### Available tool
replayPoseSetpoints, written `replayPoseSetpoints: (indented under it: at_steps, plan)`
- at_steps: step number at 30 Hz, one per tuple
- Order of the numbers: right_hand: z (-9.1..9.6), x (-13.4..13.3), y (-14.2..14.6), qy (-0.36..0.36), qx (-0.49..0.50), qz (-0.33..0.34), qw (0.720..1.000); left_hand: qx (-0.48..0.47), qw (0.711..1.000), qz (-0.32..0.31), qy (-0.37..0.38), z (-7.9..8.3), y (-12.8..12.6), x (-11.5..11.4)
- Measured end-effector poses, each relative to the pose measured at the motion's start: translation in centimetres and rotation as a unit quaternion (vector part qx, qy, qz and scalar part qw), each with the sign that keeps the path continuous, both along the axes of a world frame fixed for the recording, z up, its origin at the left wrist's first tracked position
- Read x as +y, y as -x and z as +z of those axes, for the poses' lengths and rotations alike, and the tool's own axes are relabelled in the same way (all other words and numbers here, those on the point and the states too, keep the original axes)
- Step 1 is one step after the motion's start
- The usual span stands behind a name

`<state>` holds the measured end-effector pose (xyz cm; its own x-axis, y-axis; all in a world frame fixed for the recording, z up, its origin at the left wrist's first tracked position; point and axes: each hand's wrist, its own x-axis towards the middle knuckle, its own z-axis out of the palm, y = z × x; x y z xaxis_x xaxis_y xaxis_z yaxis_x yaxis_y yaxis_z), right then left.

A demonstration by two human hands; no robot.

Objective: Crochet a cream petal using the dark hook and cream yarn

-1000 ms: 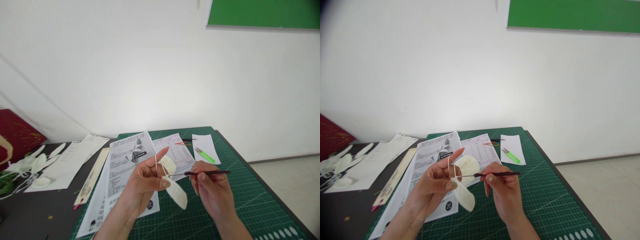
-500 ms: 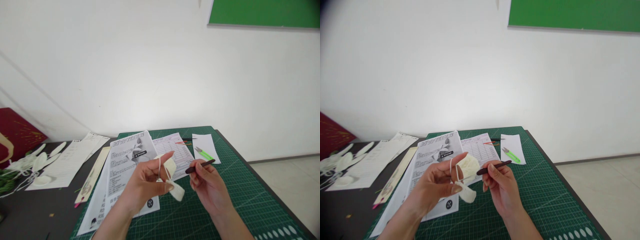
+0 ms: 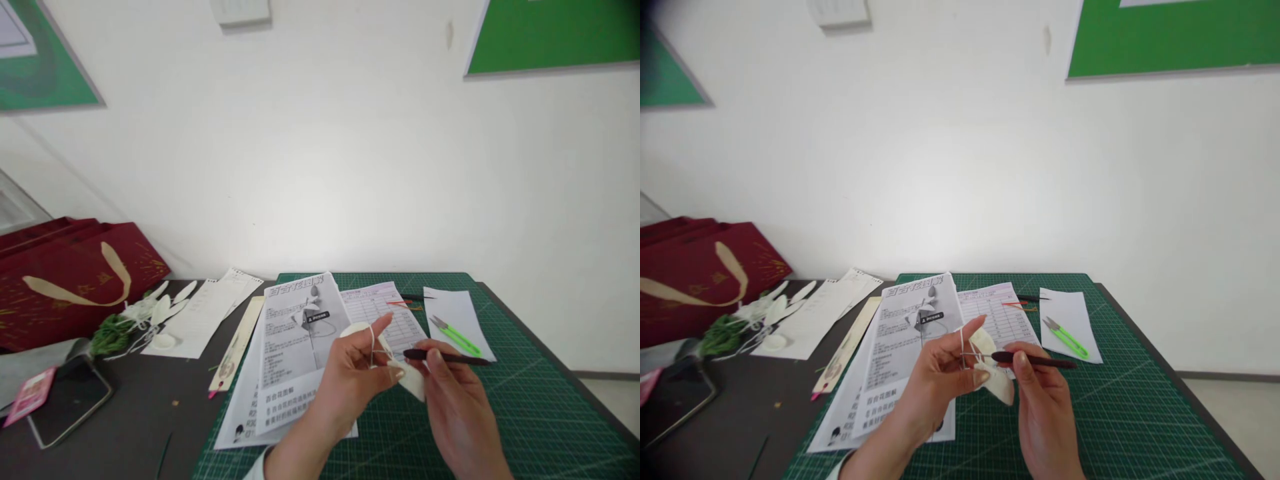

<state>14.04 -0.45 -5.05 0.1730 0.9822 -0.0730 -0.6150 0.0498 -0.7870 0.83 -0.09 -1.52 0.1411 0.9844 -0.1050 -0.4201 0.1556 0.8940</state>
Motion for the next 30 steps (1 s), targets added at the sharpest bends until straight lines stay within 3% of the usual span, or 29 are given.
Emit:
replayPoseSetpoints:
  at_steps: [8,13,19,24,30]
  plan:
    - [-0.3,0.1,0.5,-0.015,-0.028,0.003,0.999,-0.028,1.0,0.009,-0.007,-1.9,-0.3,0.8]
    - [-0.6,0.1,0.6,-0.024,-0.058,-0.022,0.998,-0.018,0.999,0.034,-0.005,-1.8,-0.4,0.8]
    - [-1.1,0.1,0.6,-0.043,-0.099,-0.037,0.993,-0.081,0.995,0.06,-0.002,-1.1,-0.8,0.5]
    - [-0.7,0.2,0.7,-0.015,-0.04,-0.02,0.999,-0.073,0.995,0.065,0.016,-0.4,-0.5,0.3]
    - [-0.3,0.5,0.5,0.025,0.041,0.014,0.999,-0.076,0.995,0.056,0.023,-0.7,-0.2,0.5]
